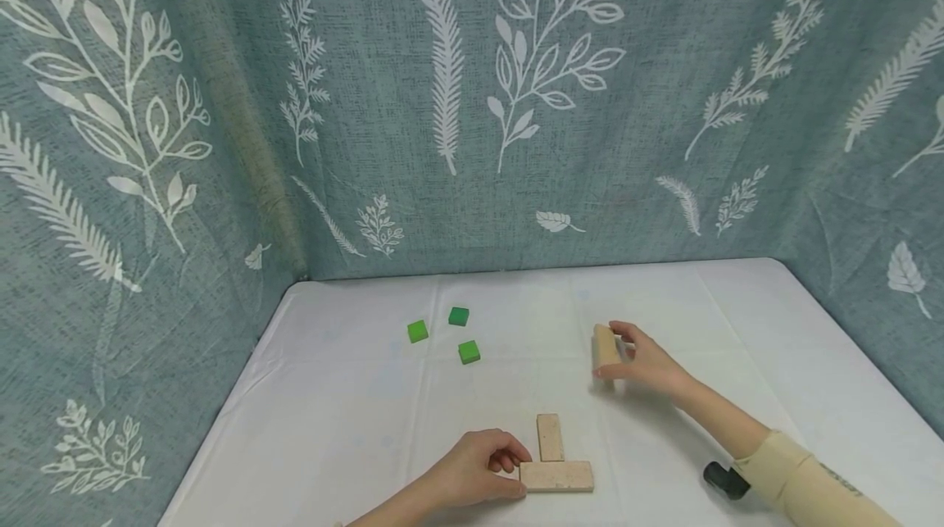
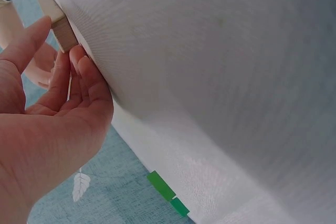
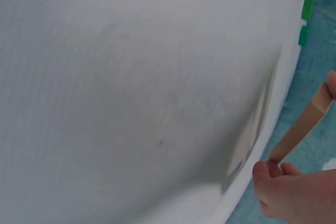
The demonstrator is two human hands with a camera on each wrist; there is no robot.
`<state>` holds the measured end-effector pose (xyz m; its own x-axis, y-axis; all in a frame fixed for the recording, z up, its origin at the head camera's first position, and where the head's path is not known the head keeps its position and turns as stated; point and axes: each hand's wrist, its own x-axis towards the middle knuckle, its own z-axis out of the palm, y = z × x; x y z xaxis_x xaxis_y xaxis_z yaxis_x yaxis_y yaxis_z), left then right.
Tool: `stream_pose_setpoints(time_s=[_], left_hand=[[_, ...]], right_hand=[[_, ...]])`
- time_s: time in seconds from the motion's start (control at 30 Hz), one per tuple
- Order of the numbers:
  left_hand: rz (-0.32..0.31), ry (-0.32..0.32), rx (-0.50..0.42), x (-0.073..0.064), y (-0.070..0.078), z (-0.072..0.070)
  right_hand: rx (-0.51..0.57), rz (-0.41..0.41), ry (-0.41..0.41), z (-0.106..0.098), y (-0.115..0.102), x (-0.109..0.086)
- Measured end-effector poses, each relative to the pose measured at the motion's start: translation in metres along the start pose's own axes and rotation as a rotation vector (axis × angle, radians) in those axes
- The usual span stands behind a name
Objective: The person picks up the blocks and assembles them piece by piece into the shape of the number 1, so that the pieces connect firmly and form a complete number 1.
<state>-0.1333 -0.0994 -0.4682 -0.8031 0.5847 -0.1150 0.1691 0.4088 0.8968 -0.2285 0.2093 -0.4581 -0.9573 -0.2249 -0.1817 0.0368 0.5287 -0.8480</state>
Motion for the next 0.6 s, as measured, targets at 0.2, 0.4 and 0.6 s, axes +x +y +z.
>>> stream_pose_setpoints(time_s=[0.2, 0.4, 0.6], left_hand=[[0.011, 0.0, 0.003, 0.0, -0.001, 0.0], [0.013, -0.001, 0.006, 0.001, -0.001, 0.0], [0.008, -0.001, 0.006, 0.001, 0.0, 0.0]], right_hand=[[0.01, -0.021, -0.003, 0.009, -0.005, 0.0], [0.006, -0.024, 0.002, 0.017, -0.007, 0.001], [-0.006, -0.032, 0.0, 0.025, -0.011, 0.0]])
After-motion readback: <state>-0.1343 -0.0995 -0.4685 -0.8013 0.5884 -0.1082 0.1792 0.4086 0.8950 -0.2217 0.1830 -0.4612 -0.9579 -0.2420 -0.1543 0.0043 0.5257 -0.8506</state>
